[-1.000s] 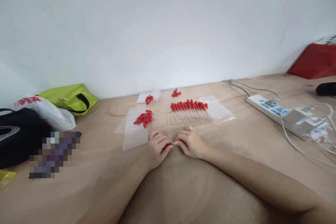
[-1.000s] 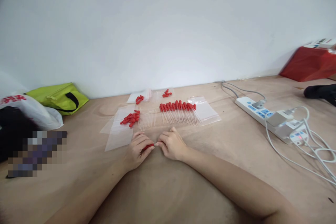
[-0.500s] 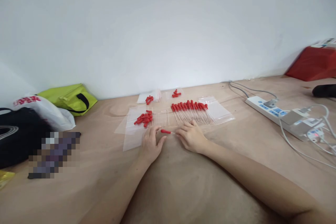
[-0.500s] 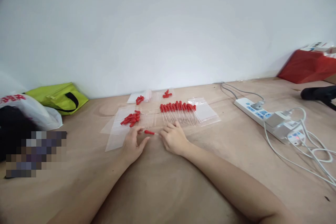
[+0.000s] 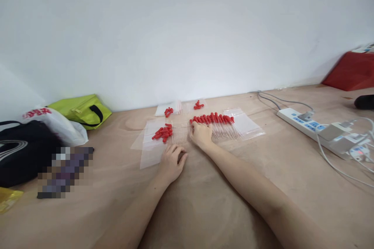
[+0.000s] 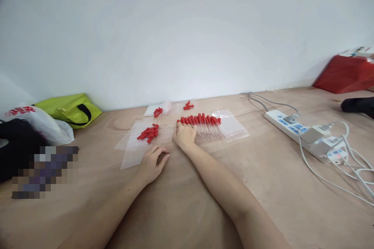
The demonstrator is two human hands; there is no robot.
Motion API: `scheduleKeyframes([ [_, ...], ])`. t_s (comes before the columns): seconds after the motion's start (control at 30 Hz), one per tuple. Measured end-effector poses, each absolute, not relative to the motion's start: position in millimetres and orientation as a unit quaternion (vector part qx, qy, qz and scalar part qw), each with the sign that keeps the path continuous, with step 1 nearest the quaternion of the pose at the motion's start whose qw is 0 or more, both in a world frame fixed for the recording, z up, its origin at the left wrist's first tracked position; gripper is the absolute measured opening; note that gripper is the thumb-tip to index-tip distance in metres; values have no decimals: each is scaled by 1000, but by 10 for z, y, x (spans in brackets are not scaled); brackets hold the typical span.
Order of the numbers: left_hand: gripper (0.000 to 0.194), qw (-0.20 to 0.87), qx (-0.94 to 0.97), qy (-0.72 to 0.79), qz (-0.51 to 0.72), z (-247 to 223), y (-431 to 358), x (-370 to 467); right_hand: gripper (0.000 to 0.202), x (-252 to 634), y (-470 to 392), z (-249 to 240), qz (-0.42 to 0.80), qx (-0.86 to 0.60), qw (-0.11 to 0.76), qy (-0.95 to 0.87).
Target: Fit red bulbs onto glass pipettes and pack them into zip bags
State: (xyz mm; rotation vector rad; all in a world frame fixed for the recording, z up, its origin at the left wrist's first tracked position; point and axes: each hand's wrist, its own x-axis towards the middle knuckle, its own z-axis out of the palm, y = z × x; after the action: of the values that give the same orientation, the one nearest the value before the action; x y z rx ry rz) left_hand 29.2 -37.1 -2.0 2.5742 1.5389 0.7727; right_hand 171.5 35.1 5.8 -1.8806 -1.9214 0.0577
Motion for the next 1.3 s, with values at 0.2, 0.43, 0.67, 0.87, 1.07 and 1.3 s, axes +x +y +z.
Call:
scheduleKeyframes([
  [0.2,7,19,830,498,250,-28,-370,294,24,1723,359,24,17,-673,234,-701],
  [0.43,13,-53,783,533,318,-9,-339,249,26,1681,327,65,15,-680,205,-704],
  [0.67,29,-83,677,660,314,68,64,-68,28,1684,294,117,14,-670,127,-731],
  [0.87,37,17,683,701,204,112,525,-216,28,1849,116,78,-36,-648,176,-740],
  [1.07,34,59,719,670,177,100,659,-183,26,2302,-180,-52,-95,-597,254,-755],
  [1.3,33,59,700,684,195,108,462,95,25,2556,-277,-102,-114,-597,270,-746],
])
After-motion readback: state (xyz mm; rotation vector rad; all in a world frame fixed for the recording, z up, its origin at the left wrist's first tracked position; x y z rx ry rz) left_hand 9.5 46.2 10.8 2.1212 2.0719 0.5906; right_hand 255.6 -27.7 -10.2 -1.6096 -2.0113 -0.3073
